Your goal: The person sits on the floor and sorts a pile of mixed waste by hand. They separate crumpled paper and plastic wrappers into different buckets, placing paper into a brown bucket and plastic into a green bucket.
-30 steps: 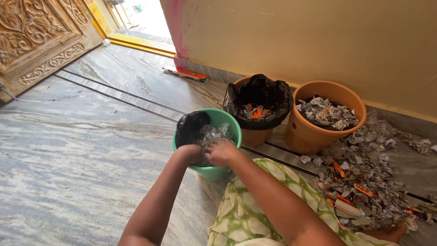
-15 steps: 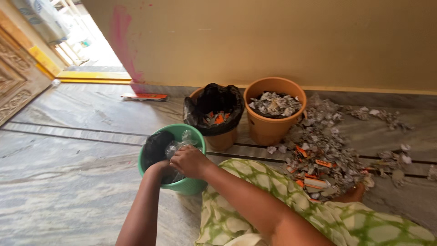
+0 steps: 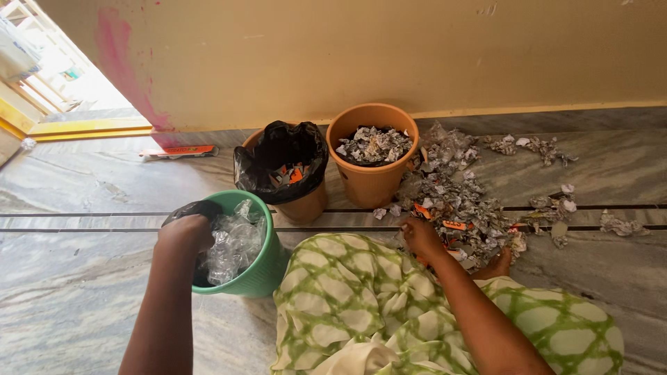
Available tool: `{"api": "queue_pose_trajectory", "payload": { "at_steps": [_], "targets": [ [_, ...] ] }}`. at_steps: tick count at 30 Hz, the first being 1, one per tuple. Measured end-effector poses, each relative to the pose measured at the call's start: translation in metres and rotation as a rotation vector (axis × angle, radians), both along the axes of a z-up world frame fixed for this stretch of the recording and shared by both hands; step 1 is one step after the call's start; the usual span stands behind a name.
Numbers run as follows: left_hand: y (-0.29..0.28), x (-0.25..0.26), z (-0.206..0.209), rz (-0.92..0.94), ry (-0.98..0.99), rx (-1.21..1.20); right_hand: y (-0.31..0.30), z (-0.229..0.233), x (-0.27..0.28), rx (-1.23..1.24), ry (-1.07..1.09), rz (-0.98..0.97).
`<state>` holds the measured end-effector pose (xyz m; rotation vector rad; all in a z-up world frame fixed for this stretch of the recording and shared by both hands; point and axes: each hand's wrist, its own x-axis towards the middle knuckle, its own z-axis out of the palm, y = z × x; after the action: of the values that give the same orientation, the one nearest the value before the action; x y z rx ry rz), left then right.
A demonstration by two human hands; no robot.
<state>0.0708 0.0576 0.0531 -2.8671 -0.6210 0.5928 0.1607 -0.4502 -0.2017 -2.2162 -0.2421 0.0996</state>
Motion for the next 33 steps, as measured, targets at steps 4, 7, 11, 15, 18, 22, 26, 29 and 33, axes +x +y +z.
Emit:
{"api": "queue_pose_trajectory", "payload": {
  "at_steps": [4, 7, 11, 15, 18, 22, 26, 29, 33],
  "targets": [
    [-0.120, 0.025, 0.008, -0.261, -0.093, -0.149, -0.019, -0.070, -0.013, -0.119, 0.181, 0.078],
    [-0.234, 0.064, -0.052, -0.496, 0.102, -0.274, -0.025, -0.093, -0.010, -0.015, 0.372, 0.135],
    [-0.338, 0.097, -0.164, -0.666, 0.021, -0.348, -0.032, -0.099, -0.015, 0.075, 0.477, 0.160],
    [-0.364, 0.111, -0.275, -0.388, 0.213, -0.389, -0.031, -0.095, -0.011, -0.341, 0.289, 0.204],
    [-0.366, 0.114, -0.333, -0.468, 0.318, -0.385, -0.035, -0.098, -0.025, -0.426, 0.005, 0.165],
    [-0.349, 0.132, -0.336, -0.695, 0.207, -0.424, -0.028, -0.088, -0.009, -0.709, -0.070, 0.123],
    [-0.355, 0.113, -0.305, -0.628, -0.031, -0.522, -0.018, -0.091, -0.010, -0.565, -0.149, 0.040],
    [-0.356, 0.103, -0.260, -0.405, -0.179, -0.570, -0.012, -0.099, -0.007, -0.182, -0.004, 0.187],
    [-0.341, 0.082, -0.192, -0.260, -0.507, -0.810, -0.029, -0.103, -0.009, -0.038, 0.411, 0.412]
  ]
}}
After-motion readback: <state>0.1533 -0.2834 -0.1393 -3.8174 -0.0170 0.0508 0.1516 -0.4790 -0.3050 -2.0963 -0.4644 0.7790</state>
